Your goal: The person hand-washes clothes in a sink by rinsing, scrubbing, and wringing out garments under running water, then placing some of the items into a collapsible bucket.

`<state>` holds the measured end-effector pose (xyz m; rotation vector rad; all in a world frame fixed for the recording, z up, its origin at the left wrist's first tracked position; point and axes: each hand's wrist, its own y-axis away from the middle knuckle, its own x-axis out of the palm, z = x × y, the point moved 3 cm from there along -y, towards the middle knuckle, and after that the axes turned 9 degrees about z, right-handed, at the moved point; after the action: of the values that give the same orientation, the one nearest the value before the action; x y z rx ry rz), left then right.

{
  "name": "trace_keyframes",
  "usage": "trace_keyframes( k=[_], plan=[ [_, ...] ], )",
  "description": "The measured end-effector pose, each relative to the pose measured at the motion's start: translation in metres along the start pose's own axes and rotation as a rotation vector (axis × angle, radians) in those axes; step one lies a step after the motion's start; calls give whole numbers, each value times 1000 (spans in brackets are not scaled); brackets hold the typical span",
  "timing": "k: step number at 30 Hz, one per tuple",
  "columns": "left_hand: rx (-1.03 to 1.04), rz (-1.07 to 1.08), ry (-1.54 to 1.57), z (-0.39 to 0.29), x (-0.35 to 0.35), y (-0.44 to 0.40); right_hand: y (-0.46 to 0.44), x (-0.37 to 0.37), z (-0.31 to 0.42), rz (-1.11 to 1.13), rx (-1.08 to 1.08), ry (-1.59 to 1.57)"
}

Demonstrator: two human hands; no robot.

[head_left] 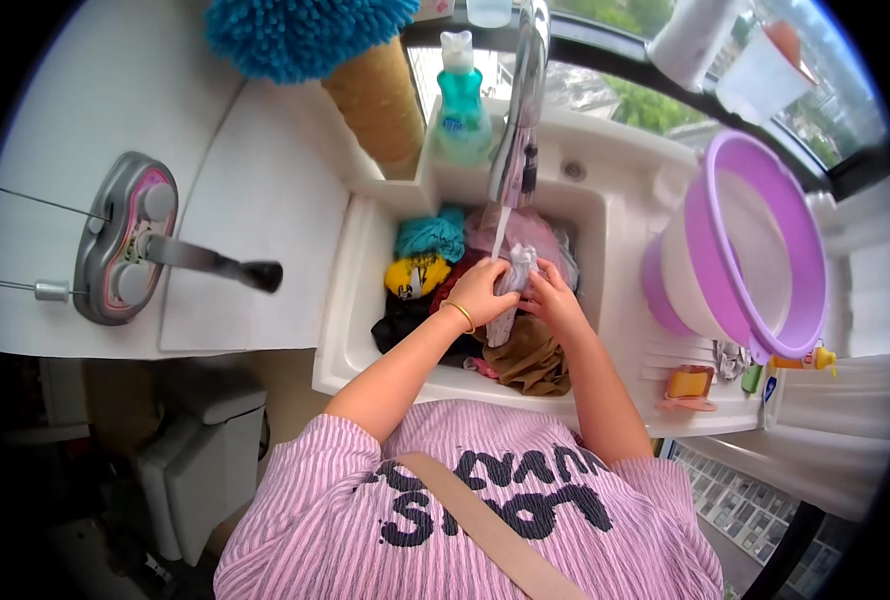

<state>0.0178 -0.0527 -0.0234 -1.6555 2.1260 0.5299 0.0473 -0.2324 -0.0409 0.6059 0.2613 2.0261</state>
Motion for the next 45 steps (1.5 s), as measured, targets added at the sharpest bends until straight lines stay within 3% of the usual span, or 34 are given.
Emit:
trace_keyframes(
  k=[3, 5, 6, 9, 14, 19, 21, 23, 25, 26, 27, 29, 30, 31, 33, 35, 37, 38, 41, 43, 45],
  plan=[
    [23, -72, 23, 12, -3, 2, -17, 0, -4, 45, 26, -86],
    [-268, 80, 433, 30, -7, 2, -15, 7, -3, 97, 57, -85],
    [-363, -6, 584, 33, -6, 5, -8, 17, 5, 125, 35, -150],
    [-398, -17, 546, 34, -12, 9, -5, 30, 8, 323, -140, -57],
    [-515, -136, 900, 19, -40, 22, 8, 33, 28, 150, -228, -10],
    [-400, -325, 1175, 5, -71, 36, 13, 0, 32, 11, -226, -122],
    [-263, -561, 1110, -4, -85, 37, 13, -4, 36, 11, -297, -139],
    [-265, -607, 1020, 0, -83, 36, 14, 1, 32, -27, -268, -58],
    [-177, -559, 193, 0, -81, 35, 30, 26, 49, -254, -749, 806],
    [-218, -550, 18, -4, -74, 38, 34, 28, 42, -210, -632, 874],
    [-250, -516, -7, -3, -67, 40, 41, 33, 45, -180, -731, 1081],
    [-203, -465, 20, 4, -50, 45, 40, 35, 38, 110, -766, 1083],
    [-256, -374, 1, 22, -41, 46, 43, 35, 37, 108, -766, 1083],
    [-254, -370, 1, 28, -42, 50, 46, 37, 32, 232, -667, 1092],
    [-25, -182, -222, 24, -38, 54, 52, 39, 28, 351, -561, 1097],
    [-148, -105, -182, 23, -36, 55, 55, 42, 26, 424, -508, 1198],
    [-531, 77, -354, 17, -35, 53, 59, 52, 31, 410, -559, 1224],
    [-588, 83, -369, 11, -37, 53, 60, 58, 33, 403, -533, 1213],
    [-445, -90, -516, 25, -32, 59, 57, 69, 37, 360, -588, 1229],
    [-482, -98, -568, 18, -38, 62, 58, 72, 51, 185, -587, 1392],
    [-518, -111, -620, 6, -48, 66, 56, 63, 52, 156, -524, 1524]
  ],
)
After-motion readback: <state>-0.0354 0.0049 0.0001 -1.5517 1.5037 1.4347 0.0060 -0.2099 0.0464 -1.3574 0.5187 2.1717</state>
